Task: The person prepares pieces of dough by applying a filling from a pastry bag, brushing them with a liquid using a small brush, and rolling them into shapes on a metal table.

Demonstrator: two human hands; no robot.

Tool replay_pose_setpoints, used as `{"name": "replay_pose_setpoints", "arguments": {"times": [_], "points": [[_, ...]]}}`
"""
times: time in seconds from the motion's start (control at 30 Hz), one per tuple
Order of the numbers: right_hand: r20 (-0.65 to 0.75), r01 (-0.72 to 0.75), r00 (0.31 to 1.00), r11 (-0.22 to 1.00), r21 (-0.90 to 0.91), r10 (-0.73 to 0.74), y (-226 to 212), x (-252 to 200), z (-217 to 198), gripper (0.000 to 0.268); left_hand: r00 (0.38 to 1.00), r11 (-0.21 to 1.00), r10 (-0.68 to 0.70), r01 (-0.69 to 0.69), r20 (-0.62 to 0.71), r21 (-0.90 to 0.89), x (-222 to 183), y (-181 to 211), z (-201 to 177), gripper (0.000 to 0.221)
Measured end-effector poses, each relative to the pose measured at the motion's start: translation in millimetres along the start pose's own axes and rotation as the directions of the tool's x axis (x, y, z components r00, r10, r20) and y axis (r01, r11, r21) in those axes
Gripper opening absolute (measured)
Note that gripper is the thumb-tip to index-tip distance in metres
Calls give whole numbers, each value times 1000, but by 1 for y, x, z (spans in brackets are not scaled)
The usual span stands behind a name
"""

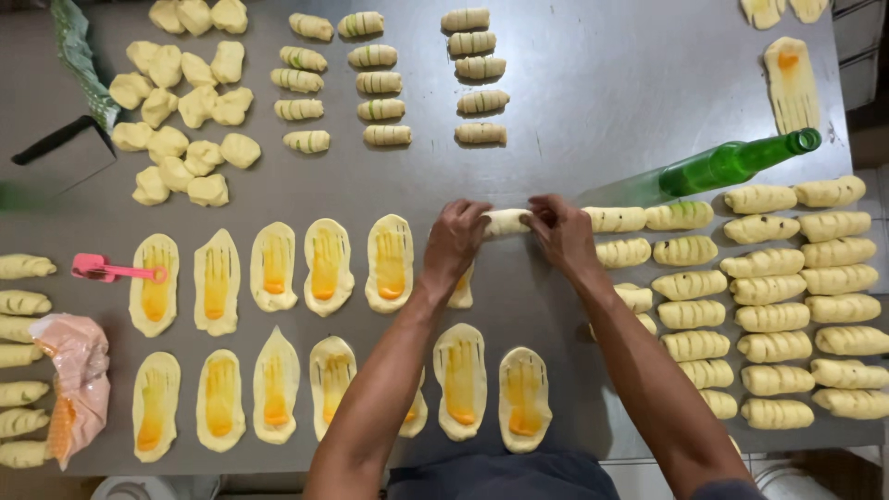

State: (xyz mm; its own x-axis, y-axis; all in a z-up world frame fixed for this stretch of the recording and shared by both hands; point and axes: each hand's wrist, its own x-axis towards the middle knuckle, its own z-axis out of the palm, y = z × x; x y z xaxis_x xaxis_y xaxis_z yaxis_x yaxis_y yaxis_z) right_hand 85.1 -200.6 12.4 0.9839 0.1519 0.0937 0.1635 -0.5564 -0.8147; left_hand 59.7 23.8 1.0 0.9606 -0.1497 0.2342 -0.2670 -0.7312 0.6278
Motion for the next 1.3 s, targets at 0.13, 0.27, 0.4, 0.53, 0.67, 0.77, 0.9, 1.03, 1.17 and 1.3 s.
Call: {"name": "replay_pose_setpoints", "arguments": {"times": [0.13,0.27,0.4,0.53,0.67,0.77,0.9,1.03,1.17,1.3], "points": [[-27,93,995,991,-95,-96,2,-11,1,15,1000,999,-27,27,-17,19,-7,27,-10,17],[58,158,986,984,-86,-154,6,-10,1,25,999,1000,-24,24,30,5,-9,22,-7,27],[100,57,994,994,-95,-48,3,13,1,19,997,996,-76,78,26,-50,5,8,0,23],[59,19,998,997,-76,-15,-3,9,1,21,994,988,-111,113,23,-108,11,26,-15,27],[86,155,986,981,-116,-145,-18,-2,-2,39,990,993,-115,116,79,-7,6,44,-25,39],[143,209,973,959,-190,-184,-4,6,6,41,992,997,-64,58,113,49,10,35,-16,43],[140,125,984,985,-116,-108,10,19,9,34,986,995,-77,86,145,-53,21,22,-11,40],[97,86,992,992,-94,-77,-26,-5,-21,30,994,974,-41,62,103,-218,9,34,-23,37],[94,152,987,940,-304,-130,-9,-56,-21,33,989,997,-25,36,144,-73,-37,46,-7,44],[224,298,954,699,-651,-198,-27,-108,-27,72,986,900,116,-154,117,408,-71,86,-25,72]]}}
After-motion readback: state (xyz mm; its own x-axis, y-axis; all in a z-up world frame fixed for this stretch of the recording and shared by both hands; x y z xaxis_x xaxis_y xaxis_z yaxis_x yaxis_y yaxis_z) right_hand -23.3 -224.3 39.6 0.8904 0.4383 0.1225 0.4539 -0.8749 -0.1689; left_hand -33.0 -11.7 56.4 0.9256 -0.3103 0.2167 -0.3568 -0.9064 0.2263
